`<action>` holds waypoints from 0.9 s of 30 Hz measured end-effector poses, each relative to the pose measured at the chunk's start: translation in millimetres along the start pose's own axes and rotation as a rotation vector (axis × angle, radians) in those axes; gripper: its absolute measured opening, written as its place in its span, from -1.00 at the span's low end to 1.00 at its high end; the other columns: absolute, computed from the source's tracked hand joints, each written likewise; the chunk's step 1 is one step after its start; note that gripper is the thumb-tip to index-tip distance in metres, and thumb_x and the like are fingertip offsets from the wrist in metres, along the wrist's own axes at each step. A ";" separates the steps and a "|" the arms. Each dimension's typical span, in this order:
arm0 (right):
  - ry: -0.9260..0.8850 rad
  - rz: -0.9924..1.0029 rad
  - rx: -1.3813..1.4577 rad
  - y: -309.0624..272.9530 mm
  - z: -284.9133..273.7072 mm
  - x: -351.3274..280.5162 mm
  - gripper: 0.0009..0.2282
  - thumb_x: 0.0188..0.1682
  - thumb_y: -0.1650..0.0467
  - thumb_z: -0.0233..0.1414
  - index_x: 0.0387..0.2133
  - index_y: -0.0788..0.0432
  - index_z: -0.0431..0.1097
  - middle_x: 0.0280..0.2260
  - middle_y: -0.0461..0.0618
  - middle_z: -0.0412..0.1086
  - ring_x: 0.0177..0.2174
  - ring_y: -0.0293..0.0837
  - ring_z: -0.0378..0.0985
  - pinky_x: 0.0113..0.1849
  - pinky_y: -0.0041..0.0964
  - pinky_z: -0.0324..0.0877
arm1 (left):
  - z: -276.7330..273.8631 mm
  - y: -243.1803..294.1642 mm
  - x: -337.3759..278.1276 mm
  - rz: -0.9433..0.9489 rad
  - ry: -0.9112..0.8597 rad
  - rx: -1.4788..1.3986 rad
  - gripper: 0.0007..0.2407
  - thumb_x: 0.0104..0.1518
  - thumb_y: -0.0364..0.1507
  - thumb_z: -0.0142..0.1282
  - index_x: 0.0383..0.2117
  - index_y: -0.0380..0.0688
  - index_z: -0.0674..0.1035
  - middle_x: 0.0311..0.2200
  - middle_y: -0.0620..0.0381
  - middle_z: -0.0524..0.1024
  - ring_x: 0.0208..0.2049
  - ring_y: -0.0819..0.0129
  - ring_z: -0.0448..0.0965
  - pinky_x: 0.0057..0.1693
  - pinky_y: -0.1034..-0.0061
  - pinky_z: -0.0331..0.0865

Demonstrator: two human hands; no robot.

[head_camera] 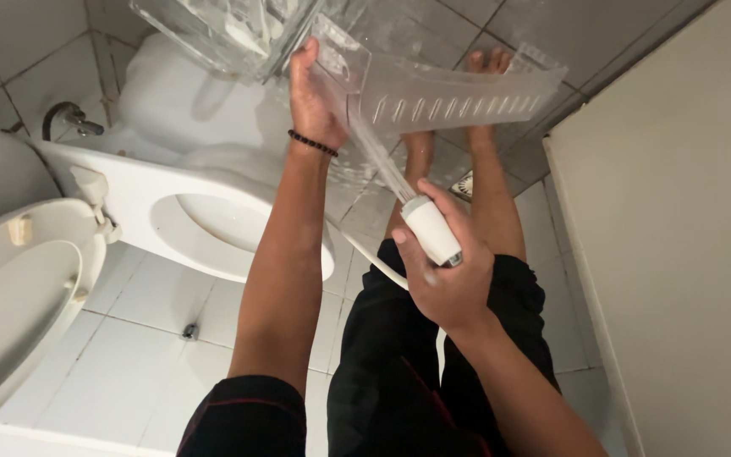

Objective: The person rinses a clear plastic refrigerator tray and a separate small plastic shelf with a spray nozzle while in a tiled room.

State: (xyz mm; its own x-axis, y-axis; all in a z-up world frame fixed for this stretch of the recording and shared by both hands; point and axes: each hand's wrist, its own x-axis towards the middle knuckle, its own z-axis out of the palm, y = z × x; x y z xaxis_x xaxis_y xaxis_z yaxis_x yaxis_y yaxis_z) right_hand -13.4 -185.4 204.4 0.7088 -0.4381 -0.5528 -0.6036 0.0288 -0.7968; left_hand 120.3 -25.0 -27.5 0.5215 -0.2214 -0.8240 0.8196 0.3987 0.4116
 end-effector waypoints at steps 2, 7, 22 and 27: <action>-0.039 0.037 0.020 0.3 5.4 2.3 -0.58 0.07 0.37 0.22 0.15 0.31 0.34 -0.07 0.12 0.52 -0.14 -0.19 0.61 -0.09 -0.36 0.49 | -1.0 2.6 1.6 -0.034 0.004 -0.010 -0.50 0.13 -0.15 0.17 0.08 -0.24 0.43 0.02 -0.05 0.45 0.07 0.01 0.45 0.21 0.06 0.35; -0.016 0.033 0.010 -5.8 14.7 -2.0 -0.59 0.07 0.38 0.21 0.15 0.31 0.33 -0.03 0.14 0.52 -0.08 -0.16 0.62 -0.05 -0.34 0.50 | -12.7 5.1 3.8 -0.042 -0.057 -0.012 -0.55 0.14 -0.19 0.17 0.05 -0.26 0.47 -0.03 -0.02 0.49 0.02 0.09 0.51 0.19 0.15 0.40; -0.033 0.113 -0.024 -20.9 9.0 -7.9 -0.60 0.06 0.41 0.22 0.12 0.34 0.37 -0.22 0.06 0.54 -0.26 -0.25 0.57 -0.17 -0.43 0.47 | 13.2 35.5 -70.2 0.356 -0.037 0.888 -0.68 0.26 -0.32 0.11 -0.60 -0.30 0.50 -0.67 0.27 0.29 -0.56 0.52 0.19 -0.38 0.47 0.11; 0.012 0.101 -0.023 -22.3 9.4 -10.0 -0.60 0.08 0.39 0.19 0.14 0.32 0.34 -0.17 0.07 0.54 -0.23 -0.26 0.59 -0.16 -0.42 0.49 | 35.6 26.0 -100.0 0.439 -0.043 0.967 -0.64 0.34 -0.30 0.11 -0.59 -0.29 0.42 -0.67 0.21 0.23 -0.57 0.51 0.15 -0.40 0.46 0.06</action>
State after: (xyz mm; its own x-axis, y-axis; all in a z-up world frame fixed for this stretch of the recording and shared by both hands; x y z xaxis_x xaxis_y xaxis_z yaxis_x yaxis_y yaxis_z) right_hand -3.6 -173.1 225.4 0.6393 -0.4450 -0.6271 -0.6803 0.0528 -0.7310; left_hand 97.9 -24.2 79.4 0.8097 -0.2689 -0.5215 0.3878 -0.4218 0.8196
